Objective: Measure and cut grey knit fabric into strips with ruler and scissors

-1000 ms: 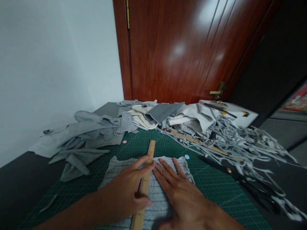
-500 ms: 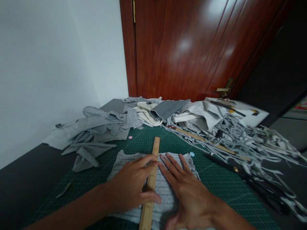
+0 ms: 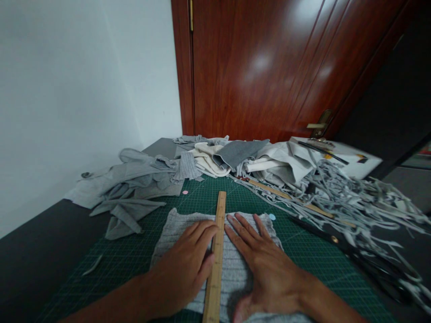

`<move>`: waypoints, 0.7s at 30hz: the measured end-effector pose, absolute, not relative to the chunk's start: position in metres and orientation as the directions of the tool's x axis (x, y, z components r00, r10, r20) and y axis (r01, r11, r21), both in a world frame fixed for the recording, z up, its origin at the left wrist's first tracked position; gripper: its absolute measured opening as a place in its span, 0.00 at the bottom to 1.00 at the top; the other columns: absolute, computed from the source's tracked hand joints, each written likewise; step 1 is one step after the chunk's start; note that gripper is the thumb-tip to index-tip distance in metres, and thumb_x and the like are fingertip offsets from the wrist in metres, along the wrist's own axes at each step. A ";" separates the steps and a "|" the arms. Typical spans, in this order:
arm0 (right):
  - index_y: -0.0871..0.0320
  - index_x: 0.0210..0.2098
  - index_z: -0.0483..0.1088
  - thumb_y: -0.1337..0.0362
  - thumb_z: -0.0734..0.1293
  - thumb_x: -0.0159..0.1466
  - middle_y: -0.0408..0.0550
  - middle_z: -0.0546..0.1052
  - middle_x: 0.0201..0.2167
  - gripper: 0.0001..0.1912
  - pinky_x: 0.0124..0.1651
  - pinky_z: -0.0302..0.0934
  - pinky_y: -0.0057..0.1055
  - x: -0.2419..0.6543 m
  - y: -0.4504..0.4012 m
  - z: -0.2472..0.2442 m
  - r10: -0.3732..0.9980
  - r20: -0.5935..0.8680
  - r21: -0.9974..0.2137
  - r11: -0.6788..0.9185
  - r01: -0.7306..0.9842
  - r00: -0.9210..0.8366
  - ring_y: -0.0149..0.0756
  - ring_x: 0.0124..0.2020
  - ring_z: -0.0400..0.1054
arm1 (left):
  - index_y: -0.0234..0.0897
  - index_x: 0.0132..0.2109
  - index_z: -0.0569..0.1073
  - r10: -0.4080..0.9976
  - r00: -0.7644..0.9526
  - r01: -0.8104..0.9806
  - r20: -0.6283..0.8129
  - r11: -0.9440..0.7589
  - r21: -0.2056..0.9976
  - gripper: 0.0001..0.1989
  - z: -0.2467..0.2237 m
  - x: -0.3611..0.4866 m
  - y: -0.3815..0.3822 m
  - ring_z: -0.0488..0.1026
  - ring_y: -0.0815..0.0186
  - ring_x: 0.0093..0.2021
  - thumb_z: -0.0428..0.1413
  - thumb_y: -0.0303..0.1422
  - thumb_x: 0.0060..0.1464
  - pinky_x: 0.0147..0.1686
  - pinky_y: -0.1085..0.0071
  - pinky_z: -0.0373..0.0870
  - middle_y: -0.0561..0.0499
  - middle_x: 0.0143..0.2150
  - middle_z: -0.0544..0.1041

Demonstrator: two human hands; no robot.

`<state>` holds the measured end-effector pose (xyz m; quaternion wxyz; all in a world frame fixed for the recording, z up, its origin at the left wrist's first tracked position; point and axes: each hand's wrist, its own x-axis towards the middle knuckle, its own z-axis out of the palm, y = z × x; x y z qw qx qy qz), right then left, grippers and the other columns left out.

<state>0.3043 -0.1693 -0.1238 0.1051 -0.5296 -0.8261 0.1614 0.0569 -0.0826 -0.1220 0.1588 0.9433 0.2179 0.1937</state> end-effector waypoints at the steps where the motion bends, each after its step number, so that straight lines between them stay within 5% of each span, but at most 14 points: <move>1: 0.53 0.78 0.30 0.26 0.71 0.52 0.54 0.33 0.80 0.73 0.75 0.13 0.64 0.305 -0.168 -0.123 0.911 0.004 -0.376 0.383 0.844 -0.412 0.63 0.78 0.27 | 0.41 0.72 0.59 0.461 0.836 0.349 0.297 -0.865 0.361 0.29 -0.122 0.057 -0.082 0.63 0.53 0.70 0.50 0.25 0.65 0.70 0.47 0.62 0.41 0.70 0.67; 10: 0.55 0.78 0.32 0.25 0.71 0.51 0.55 0.34 0.79 0.74 0.75 0.15 0.65 0.306 -0.166 -0.120 0.917 0.006 -0.370 0.372 0.851 -0.398 0.62 0.79 0.27 | 0.36 0.78 0.47 0.396 0.910 0.348 0.127 -0.892 0.287 0.51 -0.123 0.050 -0.082 0.46 0.44 0.78 0.62 0.51 0.60 0.74 0.43 0.50 0.37 0.80 0.48; 15: 0.53 0.78 0.32 0.26 0.71 0.52 0.54 0.34 0.80 0.73 0.75 0.15 0.65 0.307 -0.167 -0.122 0.915 0.021 -0.364 0.383 0.849 -0.404 0.61 0.79 0.27 | 0.37 0.78 0.45 0.361 0.924 0.321 0.127 -0.912 0.255 0.52 -0.121 0.052 -0.079 0.38 0.42 0.79 0.53 0.63 0.60 0.74 0.38 0.43 0.37 0.80 0.43; 21: 0.53 0.78 0.30 0.27 0.71 0.53 0.55 0.34 0.80 0.72 0.75 0.16 0.65 0.308 -0.169 -0.123 0.912 0.035 -0.344 0.395 0.852 -0.409 0.62 0.79 0.27 | 0.36 0.78 0.43 0.391 0.914 0.363 0.107 -0.907 0.213 0.55 -0.121 0.053 -0.080 0.39 0.44 0.79 0.50 0.66 0.60 0.75 0.41 0.40 0.39 0.80 0.42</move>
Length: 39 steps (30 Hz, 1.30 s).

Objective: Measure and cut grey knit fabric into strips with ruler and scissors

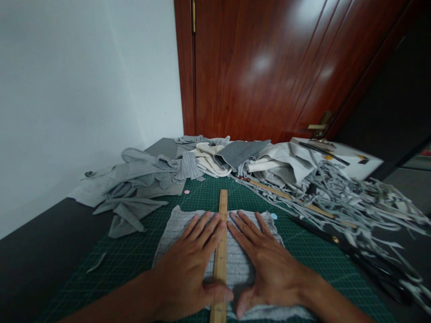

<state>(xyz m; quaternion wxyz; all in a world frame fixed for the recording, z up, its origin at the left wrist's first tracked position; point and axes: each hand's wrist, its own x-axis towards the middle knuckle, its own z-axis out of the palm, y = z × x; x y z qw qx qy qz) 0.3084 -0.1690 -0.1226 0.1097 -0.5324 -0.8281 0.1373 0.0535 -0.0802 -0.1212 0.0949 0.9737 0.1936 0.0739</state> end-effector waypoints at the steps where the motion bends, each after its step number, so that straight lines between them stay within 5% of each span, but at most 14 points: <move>1: 0.53 0.78 0.30 0.27 0.71 0.53 0.55 0.34 0.80 0.72 0.75 0.17 0.65 0.308 -0.169 -0.123 0.911 0.037 -0.341 0.397 0.852 -0.410 0.62 0.79 0.27 | 0.38 0.79 0.42 0.397 0.911 0.369 0.111 -0.905 0.210 0.54 -0.121 0.053 -0.081 0.39 0.44 0.79 0.50 0.65 0.60 0.75 0.42 0.40 0.39 0.80 0.42; 7: 0.53 0.78 0.29 0.26 0.71 0.52 0.55 0.33 0.80 0.73 0.75 0.17 0.66 0.309 -0.167 -0.126 0.911 0.043 -0.346 0.399 0.849 -0.411 0.64 0.78 0.28 | 0.44 0.78 0.43 0.396 0.908 0.365 0.137 -0.908 0.205 0.55 -0.123 0.054 -0.081 0.40 0.42 0.79 0.51 0.68 0.57 0.74 0.39 0.41 0.41 0.81 0.41; 15: 0.54 0.79 0.31 0.25 0.70 0.52 0.56 0.35 0.80 0.73 0.75 0.16 0.65 0.309 -0.167 -0.126 0.916 0.038 -0.335 0.388 0.858 -0.399 0.63 0.79 0.28 | 0.19 0.75 0.51 0.360 0.933 0.349 -0.017 -0.890 0.293 0.59 -0.103 0.061 -0.080 0.39 0.40 0.78 0.53 0.66 0.57 0.73 0.41 0.47 0.24 0.78 0.42; 18: 0.53 0.79 0.31 0.25 0.70 0.52 0.56 0.34 0.80 0.73 0.75 0.15 0.64 0.308 -0.167 -0.127 0.917 0.041 -0.334 0.388 0.859 -0.398 0.63 0.79 0.28 | 0.23 0.71 0.60 0.442 0.896 0.400 0.039 -0.844 0.358 0.42 -0.102 0.070 -0.081 0.47 0.41 0.77 0.60 0.47 0.62 0.72 0.42 0.54 0.26 0.77 0.50; 20: 0.53 0.79 0.31 0.26 0.71 0.52 0.56 0.34 0.80 0.73 0.75 0.15 0.64 0.308 -0.167 -0.127 0.917 0.035 -0.332 0.386 0.861 -0.398 0.63 0.79 0.28 | 0.29 0.61 0.71 0.526 0.837 0.429 0.153 -0.803 0.414 0.22 -0.106 0.077 -0.081 0.59 0.45 0.73 0.57 0.32 0.62 0.70 0.45 0.60 0.32 0.71 0.62; 22: 0.53 0.79 0.32 0.26 0.71 0.52 0.56 0.34 0.80 0.73 0.75 0.15 0.64 0.308 -0.167 -0.126 0.917 0.022 -0.333 0.382 0.862 -0.398 0.64 0.78 0.28 | 0.34 0.52 0.74 0.578 0.778 0.420 0.245 -0.770 0.481 0.14 -0.113 0.082 -0.082 0.67 0.51 0.65 0.51 0.24 0.61 0.68 0.49 0.66 0.38 0.62 0.68; 30: 0.55 0.79 0.33 0.29 0.72 0.53 0.56 0.35 0.80 0.72 0.75 0.14 0.64 0.309 -0.166 -0.127 0.919 0.015 -0.326 0.377 0.867 -0.394 0.65 0.78 0.29 | 0.43 0.57 0.62 0.649 0.670 0.356 0.360 -0.707 0.611 0.26 -0.129 0.083 -0.082 0.70 0.60 0.55 0.43 0.15 0.56 0.58 0.56 0.75 0.47 0.53 0.67; 39: 0.55 0.79 0.32 0.32 0.73 0.55 0.56 0.38 0.80 0.70 0.75 0.18 0.66 0.309 -0.165 -0.128 0.916 0.022 -0.324 0.385 0.864 -0.400 0.66 0.78 0.32 | 0.44 0.73 0.47 0.535 0.768 0.380 0.351 -0.823 0.422 0.44 -0.133 0.075 -0.089 0.63 0.50 0.68 0.50 0.20 0.51 0.68 0.44 0.64 0.41 0.68 0.63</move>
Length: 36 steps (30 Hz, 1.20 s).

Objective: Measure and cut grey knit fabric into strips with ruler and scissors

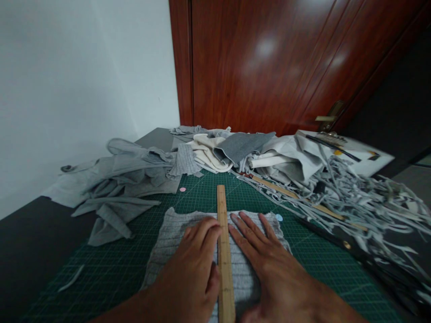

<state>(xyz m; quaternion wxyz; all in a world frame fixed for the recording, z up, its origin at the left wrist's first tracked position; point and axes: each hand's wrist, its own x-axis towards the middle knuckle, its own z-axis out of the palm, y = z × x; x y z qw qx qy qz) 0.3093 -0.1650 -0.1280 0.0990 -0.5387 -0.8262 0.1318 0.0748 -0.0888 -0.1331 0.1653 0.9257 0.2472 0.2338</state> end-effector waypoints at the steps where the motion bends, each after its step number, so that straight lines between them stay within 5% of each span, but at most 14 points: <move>1: 0.55 0.79 0.33 0.31 0.73 0.53 0.56 0.38 0.80 0.71 0.76 0.18 0.66 0.309 -0.165 -0.128 0.918 0.026 -0.329 0.382 0.864 -0.396 0.67 0.78 0.32 | 0.44 0.74 0.45 0.528 0.779 0.387 0.337 -0.829 0.404 0.47 -0.132 0.074 -0.089 0.61 0.48 0.70 0.51 0.21 0.50 0.69 0.43 0.62 0.40 0.71 0.62; 8: 0.60 0.78 0.31 0.28 0.72 0.52 0.59 0.38 0.80 0.74 0.75 0.19 0.68 0.312 -0.164 -0.136 0.913 0.035 -0.313 0.397 0.863 -0.408 0.69 0.78 0.32 | 0.44 0.78 0.43 0.431 0.879 0.343 0.205 -0.870 0.354 0.53 -0.124 0.067 -0.082 0.45 0.43 0.78 0.54 0.26 0.47 0.72 0.36 0.49 0.44 0.81 0.44; 16: 0.60 0.78 0.31 0.31 0.74 0.51 0.60 0.38 0.80 0.75 0.74 0.17 0.70 0.319 -0.158 -0.152 0.896 0.051 -0.289 0.437 0.852 -0.442 0.72 0.77 0.33 | 0.40 0.77 0.49 0.423 0.895 0.348 0.138 -0.859 0.377 0.53 -0.115 0.067 -0.080 0.46 0.42 0.78 0.65 0.49 0.53 0.73 0.40 0.48 0.40 0.80 0.46; 23: 0.66 0.77 0.38 0.31 0.73 0.51 0.63 0.38 0.79 0.73 0.74 0.18 0.71 0.308 -0.158 -0.133 0.925 -0.081 -0.293 0.334 0.896 -0.372 0.70 0.78 0.31 | 0.39 0.76 0.55 0.431 0.892 0.364 0.134 -0.863 0.349 0.53 -0.110 0.062 -0.081 0.49 0.43 0.77 0.68 0.46 0.49 0.72 0.42 0.51 0.40 0.79 0.49; 36: 0.59 0.78 0.32 0.28 0.71 0.52 0.57 0.37 0.79 0.73 0.75 0.15 0.65 0.312 -0.161 -0.139 0.917 0.011 -0.309 0.383 0.871 -0.399 0.66 0.78 0.31 | 0.43 0.77 0.50 0.361 0.906 0.268 0.220 -0.893 0.362 0.60 -0.148 0.062 -0.060 0.51 0.37 0.76 0.65 0.49 0.39 0.70 0.40 0.54 0.42 0.80 0.46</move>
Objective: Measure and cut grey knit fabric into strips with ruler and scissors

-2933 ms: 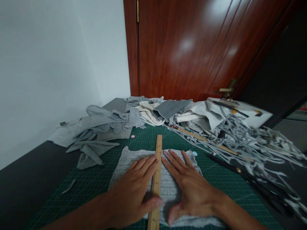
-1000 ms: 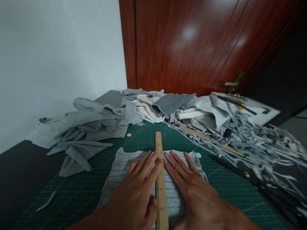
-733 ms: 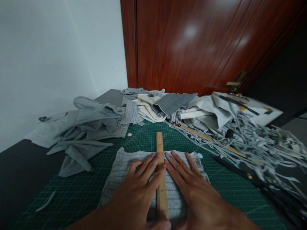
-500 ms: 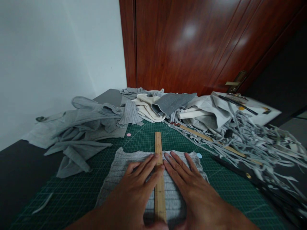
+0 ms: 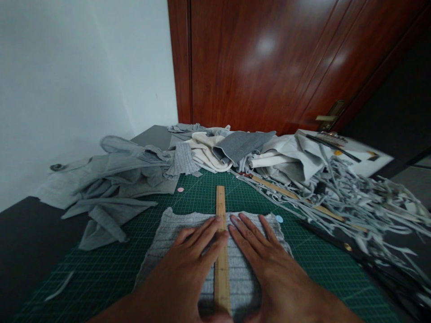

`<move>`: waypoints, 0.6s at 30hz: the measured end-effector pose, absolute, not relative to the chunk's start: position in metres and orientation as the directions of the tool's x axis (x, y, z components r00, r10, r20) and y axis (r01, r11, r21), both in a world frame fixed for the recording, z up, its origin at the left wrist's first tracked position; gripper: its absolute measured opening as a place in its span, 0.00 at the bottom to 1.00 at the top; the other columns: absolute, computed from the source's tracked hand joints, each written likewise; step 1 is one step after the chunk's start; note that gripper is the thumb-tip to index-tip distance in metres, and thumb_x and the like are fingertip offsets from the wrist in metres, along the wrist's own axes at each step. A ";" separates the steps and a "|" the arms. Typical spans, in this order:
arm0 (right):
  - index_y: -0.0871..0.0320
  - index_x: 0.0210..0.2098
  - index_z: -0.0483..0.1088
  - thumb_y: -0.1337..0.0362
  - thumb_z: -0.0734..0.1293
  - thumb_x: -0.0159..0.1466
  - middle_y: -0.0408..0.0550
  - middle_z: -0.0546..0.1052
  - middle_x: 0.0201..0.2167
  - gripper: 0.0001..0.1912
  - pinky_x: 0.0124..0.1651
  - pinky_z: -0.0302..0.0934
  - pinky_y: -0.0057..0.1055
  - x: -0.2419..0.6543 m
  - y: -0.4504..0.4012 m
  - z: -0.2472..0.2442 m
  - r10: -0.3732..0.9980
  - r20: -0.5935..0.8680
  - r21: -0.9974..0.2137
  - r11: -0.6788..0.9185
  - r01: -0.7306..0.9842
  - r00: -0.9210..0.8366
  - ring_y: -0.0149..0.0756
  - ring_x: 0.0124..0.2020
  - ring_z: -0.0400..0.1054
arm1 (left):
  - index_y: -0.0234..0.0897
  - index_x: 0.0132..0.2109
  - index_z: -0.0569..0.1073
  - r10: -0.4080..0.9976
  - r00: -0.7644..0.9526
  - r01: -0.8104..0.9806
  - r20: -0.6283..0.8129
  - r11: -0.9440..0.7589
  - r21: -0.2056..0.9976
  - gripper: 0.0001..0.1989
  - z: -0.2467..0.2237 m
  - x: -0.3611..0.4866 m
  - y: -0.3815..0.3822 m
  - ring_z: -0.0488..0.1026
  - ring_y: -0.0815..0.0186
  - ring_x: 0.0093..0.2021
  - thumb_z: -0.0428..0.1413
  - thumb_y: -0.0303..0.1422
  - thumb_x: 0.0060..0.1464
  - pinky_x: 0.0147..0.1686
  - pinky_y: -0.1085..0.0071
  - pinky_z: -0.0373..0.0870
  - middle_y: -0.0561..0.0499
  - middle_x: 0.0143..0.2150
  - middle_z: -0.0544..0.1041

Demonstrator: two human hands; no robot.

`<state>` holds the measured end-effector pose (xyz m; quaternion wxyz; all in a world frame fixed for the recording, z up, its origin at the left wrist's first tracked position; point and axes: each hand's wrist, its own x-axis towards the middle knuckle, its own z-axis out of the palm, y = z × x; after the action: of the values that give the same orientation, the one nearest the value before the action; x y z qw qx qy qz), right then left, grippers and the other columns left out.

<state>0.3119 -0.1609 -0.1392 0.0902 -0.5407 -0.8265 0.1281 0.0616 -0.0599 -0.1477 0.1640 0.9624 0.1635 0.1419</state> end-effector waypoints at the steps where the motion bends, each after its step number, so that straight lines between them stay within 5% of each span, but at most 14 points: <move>1: 0.59 0.78 0.33 0.28 0.71 0.52 0.57 0.37 0.79 0.73 0.75 0.16 0.65 0.312 -0.161 -0.139 0.918 0.007 -0.307 0.379 0.873 -0.396 0.66 0.78 0.31 | 0.42 0.77 0.50 0.353 0.907 0.258 0.232 -0.898 0.357 0.60 -0.149 0.061 -0.059 0.50 0.37 0.76 0.65 0.49 0.39 0.70 0.40 0.54 0.42 0.80 0.46; 18: 0.63 0.78 0.35 0.32 0.74 0.53 0.59 0.38 0.79 0.72 0.76 0.16 0.64 0.305 -0.163 -0.128 0.931 -0.018 -0.307 0.343 0.888 -0.366 0.65 0.79 0.31 | 0.40 0.78 0.45 0.379 0.917 0.320 0.122 -0.885 0.338 0.65 -0.147 0.061 -0.060 0.49 0.37 0.76 0.65 0.52 0.37 0.71 0.42 0.51 0.40 0.80 0.45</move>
<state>0.3048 -0.1631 -0.1284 0.0802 -0.5575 -0.8155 0.1332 0.0606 -0.0597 -0.1466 0.1578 0.9663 0.1809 0.0926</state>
